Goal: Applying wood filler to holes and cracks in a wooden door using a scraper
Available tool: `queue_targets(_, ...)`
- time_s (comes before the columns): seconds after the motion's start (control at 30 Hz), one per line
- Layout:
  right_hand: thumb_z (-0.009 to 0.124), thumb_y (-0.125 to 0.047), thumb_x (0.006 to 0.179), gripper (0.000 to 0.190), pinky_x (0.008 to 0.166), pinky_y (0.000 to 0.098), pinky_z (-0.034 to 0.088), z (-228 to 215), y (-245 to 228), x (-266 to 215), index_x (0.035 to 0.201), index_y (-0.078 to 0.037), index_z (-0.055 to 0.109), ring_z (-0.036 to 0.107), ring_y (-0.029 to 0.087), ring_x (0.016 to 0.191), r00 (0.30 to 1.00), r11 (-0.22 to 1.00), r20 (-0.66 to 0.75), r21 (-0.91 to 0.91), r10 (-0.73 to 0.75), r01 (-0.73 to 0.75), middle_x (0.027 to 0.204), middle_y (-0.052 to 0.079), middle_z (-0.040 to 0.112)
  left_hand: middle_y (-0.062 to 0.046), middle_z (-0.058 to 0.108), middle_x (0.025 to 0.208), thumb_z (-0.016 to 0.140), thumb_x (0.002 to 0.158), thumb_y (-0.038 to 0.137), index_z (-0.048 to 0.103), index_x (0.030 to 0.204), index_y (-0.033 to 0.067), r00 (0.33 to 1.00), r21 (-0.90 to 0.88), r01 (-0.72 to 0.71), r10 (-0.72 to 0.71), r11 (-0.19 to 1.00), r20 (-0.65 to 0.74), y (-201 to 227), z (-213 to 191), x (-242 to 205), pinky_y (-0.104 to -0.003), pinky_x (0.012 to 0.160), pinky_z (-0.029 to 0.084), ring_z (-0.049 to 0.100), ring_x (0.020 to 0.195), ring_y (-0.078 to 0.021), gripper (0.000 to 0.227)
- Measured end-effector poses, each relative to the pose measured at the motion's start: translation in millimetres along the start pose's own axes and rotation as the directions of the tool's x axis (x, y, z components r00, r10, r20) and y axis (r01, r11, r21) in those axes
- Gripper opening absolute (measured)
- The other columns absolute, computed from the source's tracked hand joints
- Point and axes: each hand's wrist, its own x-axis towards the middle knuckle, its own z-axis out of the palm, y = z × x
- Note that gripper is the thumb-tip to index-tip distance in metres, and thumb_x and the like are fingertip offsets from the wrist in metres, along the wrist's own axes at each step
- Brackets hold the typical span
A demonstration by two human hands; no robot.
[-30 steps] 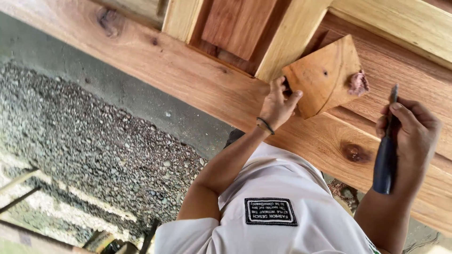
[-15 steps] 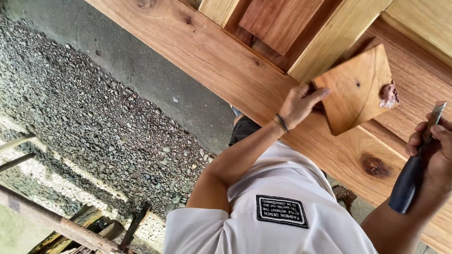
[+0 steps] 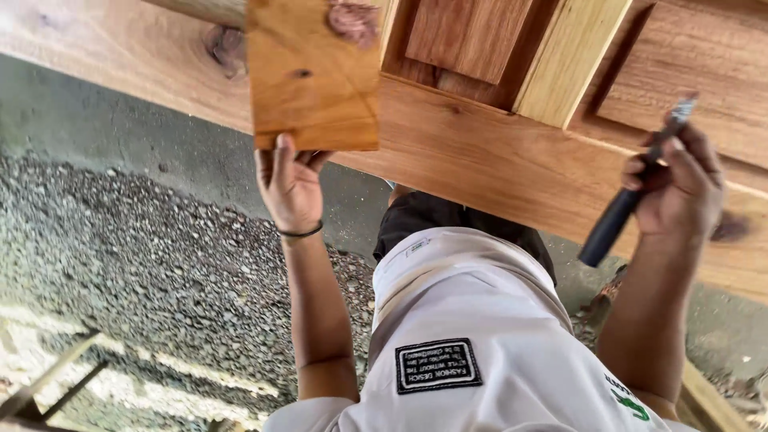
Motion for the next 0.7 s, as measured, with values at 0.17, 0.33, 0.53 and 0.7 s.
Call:
queue_targets(0.17, 0.057, -0.005, 0.079, 0.014, 0.043, 0.0235, 0.031, 51, 53, -24, 0.090, -0.014, 0.059, 0.049, 0.022, 0.054, 0.999, 0.991, 0.001, 0.128, 0.046, -0.046, 0.078, 0.019, 0.053, -0.013, 0.056, 0.102, 0.058, 0.077, 0.006, 0.050, 0.106, 0.0065, 0.996, -0.067, 0.090, -0.089, 0.994, 0.030, 38, -45, 27, -0.048, 0.069, 0.053, 0.059, 0.087, -0.0309, 0.031)
queue_targets(0.33, 0.055, -0.014, 0.077, 0.020, 0.043, 0.0185, 0.031, 102, 71, -50, 0.094, -0.004, 0.057, 0.049, 0.014, 0.052, 0.996, 0.994, 0.037, 0.066, 0.080, -0.083, 0.074, 0.010, 0.052, -0.008, 0.059, 0.096, 0.055, 0.063, 0.001, 0.054, 0.101, 0.0063, 0.975, -0.250, 0.219, -0.224, 0.943, 0.008, 56, -76, 59, -0.037, 0.064, 0.051, 0.056, 0.090, -0.0260, 0.039)
queue_targets(0.53, 0.055, -0.011, 0.079, 0.006, 0.040, 0.0202, 0.032, 123, 81, -59, 0.081, -0.006, 0.057, 0.051, 0.017, 0.052, 0.989, 0.990, 0.073, 0.050, 0.129, -0.133, 0.080, 0.011, 0.057, -0.012, 0.058, 0.089, 0.056, 0.053, -0.002, 0.053, 0.096, 0.0044, 0.941, -0.362, 0.327, -0.337, 0.873, 0.039, 70, -70, 88, -0.041, 0.062, 0.053, 0.056, 0.088, -0.0310, 0.044)
queue_targets(0.7, 0.051, -0.014, 0.082, 0.017, 0.039, 0.0230, 0.039, 153, 74, -45, 0.094, -0.003, 0.056, 0.053, 0.018, 0.051, 0.955, 0.982, 0.230, -0.040, 0.188, -0.183, 0.075, 0.009, 0.056, -0.020, 0.053, 0.102, 0.064, 0.062, 0.007, 0.043, 0.113, 0.0060, 0.940, -0.328, 0.332, -0.337, 0.884, 0.042, 63, -51, 100, -0.046, 0.064, 0.054, 0.053, 0.093, -0.0374, 0.055)
